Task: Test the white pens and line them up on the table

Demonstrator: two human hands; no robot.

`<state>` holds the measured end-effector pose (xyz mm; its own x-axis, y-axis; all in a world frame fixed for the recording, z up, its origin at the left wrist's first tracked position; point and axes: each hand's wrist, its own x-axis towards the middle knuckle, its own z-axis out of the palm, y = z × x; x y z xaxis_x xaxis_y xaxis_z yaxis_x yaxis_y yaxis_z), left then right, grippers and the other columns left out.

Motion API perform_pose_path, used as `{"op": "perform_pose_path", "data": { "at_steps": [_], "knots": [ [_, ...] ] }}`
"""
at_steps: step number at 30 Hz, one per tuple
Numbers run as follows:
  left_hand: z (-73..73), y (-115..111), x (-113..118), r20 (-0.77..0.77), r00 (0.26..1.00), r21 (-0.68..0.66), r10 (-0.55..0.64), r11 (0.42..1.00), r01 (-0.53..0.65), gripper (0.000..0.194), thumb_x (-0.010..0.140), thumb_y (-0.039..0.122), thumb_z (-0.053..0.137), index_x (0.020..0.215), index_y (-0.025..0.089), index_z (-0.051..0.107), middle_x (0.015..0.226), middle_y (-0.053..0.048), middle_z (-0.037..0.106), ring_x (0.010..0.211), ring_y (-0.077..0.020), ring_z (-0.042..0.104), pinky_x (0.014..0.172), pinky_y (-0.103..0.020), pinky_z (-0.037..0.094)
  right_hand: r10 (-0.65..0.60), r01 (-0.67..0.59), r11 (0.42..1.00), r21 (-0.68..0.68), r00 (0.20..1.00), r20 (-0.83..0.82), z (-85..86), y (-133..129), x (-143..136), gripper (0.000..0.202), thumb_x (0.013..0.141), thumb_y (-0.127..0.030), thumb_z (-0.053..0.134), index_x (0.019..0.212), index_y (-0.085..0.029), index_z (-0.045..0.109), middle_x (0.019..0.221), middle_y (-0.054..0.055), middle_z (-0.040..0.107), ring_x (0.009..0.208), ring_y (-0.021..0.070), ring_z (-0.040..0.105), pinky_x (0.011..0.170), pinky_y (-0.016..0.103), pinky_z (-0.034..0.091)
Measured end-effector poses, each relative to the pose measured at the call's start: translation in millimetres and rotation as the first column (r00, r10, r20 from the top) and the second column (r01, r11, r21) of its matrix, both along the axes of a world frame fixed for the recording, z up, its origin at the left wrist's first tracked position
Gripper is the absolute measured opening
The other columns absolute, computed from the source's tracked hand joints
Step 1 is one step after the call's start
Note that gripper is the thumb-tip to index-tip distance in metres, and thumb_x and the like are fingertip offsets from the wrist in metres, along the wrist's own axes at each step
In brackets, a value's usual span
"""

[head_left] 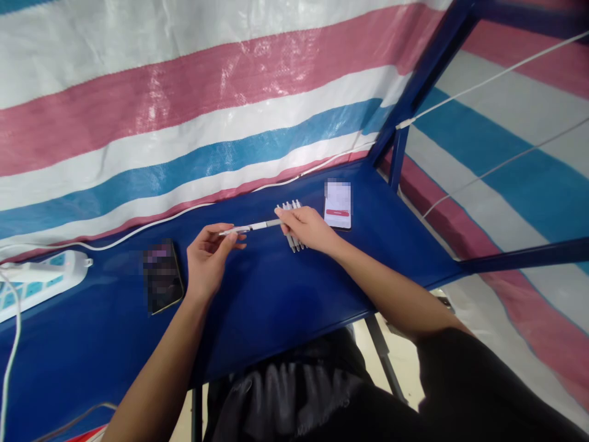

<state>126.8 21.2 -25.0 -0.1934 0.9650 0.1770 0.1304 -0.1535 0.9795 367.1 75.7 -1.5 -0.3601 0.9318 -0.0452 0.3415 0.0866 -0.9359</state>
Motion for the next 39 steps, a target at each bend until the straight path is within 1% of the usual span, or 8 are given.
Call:
{"op": "perform_pose_path", "data": {
  "at_steps": [3, 7, 11, 17, 22, 25, 32, 39],
  "knots": [
    [-6.3, 9.4, 15.6, 0.166, 0.985, -0.004, 0.041, 0.999, -0.041, 0.048, 0.09, 0.054, 0.086, 0.12, 0.022, 0.066, 0.105, -0.007, 0.083, 0.093, -0.0217, 0.082, 0.083, -0.036, 0.069, 0.066, -0.066, 0.997, -0.034, 0.998, 0.016, -0.9, -4.3, -4.5, 0.063, 0.114, -0.057, 0.047, 0.065, -0.02, 0.062, 0.051, -0.003, 0.053, 0.049, 0.0115, 0.053, 0.062, 0.027, 0.042],
    [-12.0, 36.9, 31.8, 0.199, 0.98, 0.0, 0.021, 1.0, -0.021, 0.054, 0.091, 0.053, 0.084, 0.131, 0.027, 0.059, 0.104, -0.005, 0.083, 0.087, -0.0188, 0.082, 0.074, -0.03, 0.067, 0.25, -0.251, 0.968, 0.019, 0.967, 0.045, -0.1, -5.6, -0.9, 0.057, 0.113, -0.053, 0.05, 0.07, -0.018, 0.066, 0.056, -0.002, 0.06, 0.055, 0.012, 0.059, 0.066, 0.026, 0.042],
    [-15.0, 67.8, 43.9, 0.234, 0.972, -0.003, 0.029, 1.0, -0.029, 0.05, 0.078, 0.044, 0.092, 0.114, 0.021, 0.066, 0.076, 0.0, 0.077, 0.068, -0.019, 0.079, 0.06, -0.025, 0.061, 0.074, -0.088, 0.974, 0.209, 0.994, 0.076, 2.3, 7.1, 14.4, 0.054, 0.112, -0.051, 0.049, 0.072, -0.019, 0.064, 0.062, -0.001, 0.061, 0.065, 0.0144, 0.06, 0.071, 0.027, 0.04],
    [-24.2, 82.5, 52.2, 0.174, 0.985, -0.061, 0.017, 0.998, -0.006, 0.04, 0.077, 0.034, 0.089, 0.107, 0.018, 0.07, 0.072, -0.001, 0.078, 0.055, -0.0148, 0.072, 0.057, -0.025, 0.06, -0.12, 0.015, 0.945, 0.326, 0.945, 0.305, 5.6, 26.9, 37.2, 0.047, 0.113, -0.042, 0.051, 0.073, -0.02, 0.059, 0.065, 0.0, 0.057, 0.065, 0.0156, 0.051, 0.068, 0.03, 0.032],
    [-31.1, 82.1, 46.4, 0.088, 0.996, -0.073, 0.001, 0.997, 0.005, 0.039, 0.078, 0.033, 0.087, 0.109, 0.016, 0.071, 0.07, -0.001, 0.077, 0.055, -0.0156, 0.072, 0.056, -0.026, 0.06, -0.135, -0.022, 0.959, 0.283, 0.841, 0.524, 11.8, 25.1, 40.6, 0.04, 0.114, -0.039, 0.052, 0.081, -0.02, 0.063, 0.072, 0.003, 0.063, 0.069, 0.0174, 0.053, 0.067, 0.031, 0.029],
    [-34.5, 82.0, 44.9, 0.065, 0.998, -0.082, -0.026, 0.996, 0.031, 0.043, 0.079, 0.033, 0.086, 0.115, 0.016, 0.07, 0.07, -0.001, 0.076, 0.055, -0.0163, 0.072, 0.055, -0.026, 0.06, -0.117, -0.045, 0.967, 0.253, 0.8, 0.589, 14.0, 22.0, 38.6, 0.037, 0.114, -0.04, 0.052, 0.087, -0.019, 0.067, 0.078, 0.005, 0.068, 0.074, 0.0191, 0.058, 0.066, 0.031, 0.029],
    [-37.4, 81.6, 44.7, 0.0, 0.999, -0.093, -0.048, 0.994, 0.048, 0.032, 0.083, 0.032, 0.083, 0.108, 0.017, 0.071, 0.069, -0.001, 0.076, 0.052, -0.0157, 0.07, 0.052, -0.026, 0.059, -0.051, -0.119, 0.976, 0.185, 0.697, 0.716, 11.6, 18.9, 34.0, 0.039, 0.114, -0.042, 0.049, 0.095, -0.018, 0.074, 0.09, 0.01, 0.078, 0.082, 0.0227, 0.068, 0.066, 0.032, 0.033],
    [-40.3, 83.9, 40.7, -0.042, 0.997, -0.084, -0.06, 0.995, 0.057, 0.037, 0.086, 0.033, 0.082, 0.118, 0.018, 0.07, 0.072, 0.0, 0.077, 0.053, -0.0159, 0.071, 0.054, -0.027, 0.06, 0.06, -0.201, 0.978, 0.055, 0.526, 0.848, 14.0, 8.3, 34.7, 0.046, 0.113, -0.04, 0.045, 0.107, -0.013, 0.081, 0.103, 0.021, 0.08, 0.096, 0.0341, 0.077, 0.078, 0.039, 0.052]
  ]
}}
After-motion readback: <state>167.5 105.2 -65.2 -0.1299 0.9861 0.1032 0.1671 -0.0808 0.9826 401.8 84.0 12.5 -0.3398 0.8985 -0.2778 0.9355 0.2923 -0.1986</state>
